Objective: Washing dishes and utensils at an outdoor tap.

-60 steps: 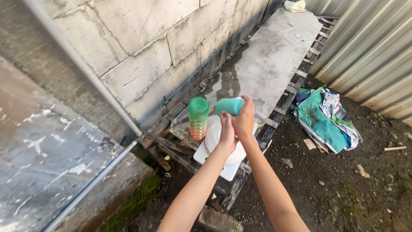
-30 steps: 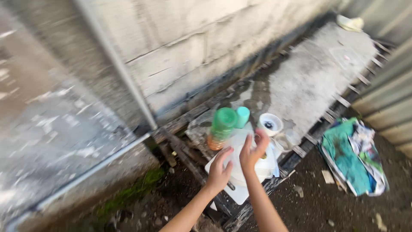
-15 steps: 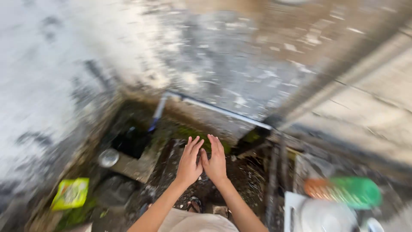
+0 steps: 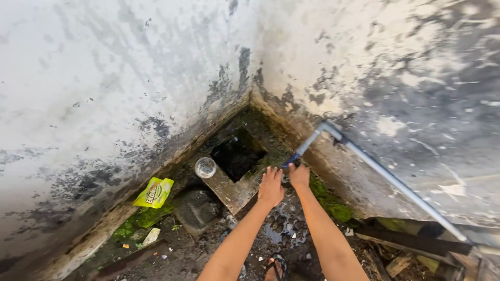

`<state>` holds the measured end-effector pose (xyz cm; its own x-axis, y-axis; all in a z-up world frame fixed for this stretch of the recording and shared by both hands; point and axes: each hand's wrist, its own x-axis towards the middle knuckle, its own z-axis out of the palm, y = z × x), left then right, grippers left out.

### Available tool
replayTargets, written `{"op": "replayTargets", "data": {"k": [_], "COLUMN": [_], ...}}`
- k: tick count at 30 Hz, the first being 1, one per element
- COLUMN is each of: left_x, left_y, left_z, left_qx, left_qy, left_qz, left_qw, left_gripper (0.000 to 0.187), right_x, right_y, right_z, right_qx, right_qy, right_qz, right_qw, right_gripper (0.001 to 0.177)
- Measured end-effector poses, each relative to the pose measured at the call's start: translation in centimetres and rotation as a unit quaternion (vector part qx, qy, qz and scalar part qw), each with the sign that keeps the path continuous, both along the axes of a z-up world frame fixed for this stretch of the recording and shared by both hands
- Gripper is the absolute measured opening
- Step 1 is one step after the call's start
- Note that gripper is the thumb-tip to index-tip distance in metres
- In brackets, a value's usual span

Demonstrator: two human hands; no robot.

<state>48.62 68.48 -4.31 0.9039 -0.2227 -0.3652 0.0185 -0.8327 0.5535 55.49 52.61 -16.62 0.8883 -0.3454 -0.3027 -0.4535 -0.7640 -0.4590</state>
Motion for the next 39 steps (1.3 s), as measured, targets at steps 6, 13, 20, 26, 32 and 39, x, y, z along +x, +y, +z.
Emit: {"op": "replayTargets", "data": {"k": [6, 13, 20, 26, 32, 39], "left_x": [1.6, 3.7, 2.2, 6.8, 8.6, 4.5], "left_y": [3.3, 5.9, 7.3, 5.3, 1.6, 5.4], "left_z": [-5.1, -3.6, -5.8, -9.3, -12.9, -12.0], "left_qx": [-0.045, -0.062, -0.069, -0.063, -0.19, -0.173], "left_qy": [-0.006, -0.001, 0.034, -0.008, -0.009, 0.028], "left_qz": [-0.008, -0.025, -0.01, -0.02, 0.05, 0.005], "left_qw": [0.999, 0.998, 0.997, 0.998, 0.981, 0.985], "left_gripper": [0.066, 0.067, 0.066, 0.055, 0.03, 0.018], "right_x": [-1.0, -3.4, -6.7, 0.5, -0.2, -10.2], "right_y": [1.1, 4.4, 8.4, 6.5, 5.8, 2.0], "right_z": [2.8, 3.1, -10.5, -13.4, -18.9, -15.9], "right_qx": [-0.134, 0.29, 0.675, 0.734, 0.741, 0.794], "right_qy": [0.0, 0.007, 0.053, -0.117, 0.017, 0.211], "right_qz": [-0.019, -0.38, -0.588, -0.615, -0.494, -0.27], "right_qw": [0.991, 0.878, 0.442, 0.261, 0.454, 0.502], "right_gripper": [0.064, 0.075, 0.041, 0.044, 0.047, 0.031]}}
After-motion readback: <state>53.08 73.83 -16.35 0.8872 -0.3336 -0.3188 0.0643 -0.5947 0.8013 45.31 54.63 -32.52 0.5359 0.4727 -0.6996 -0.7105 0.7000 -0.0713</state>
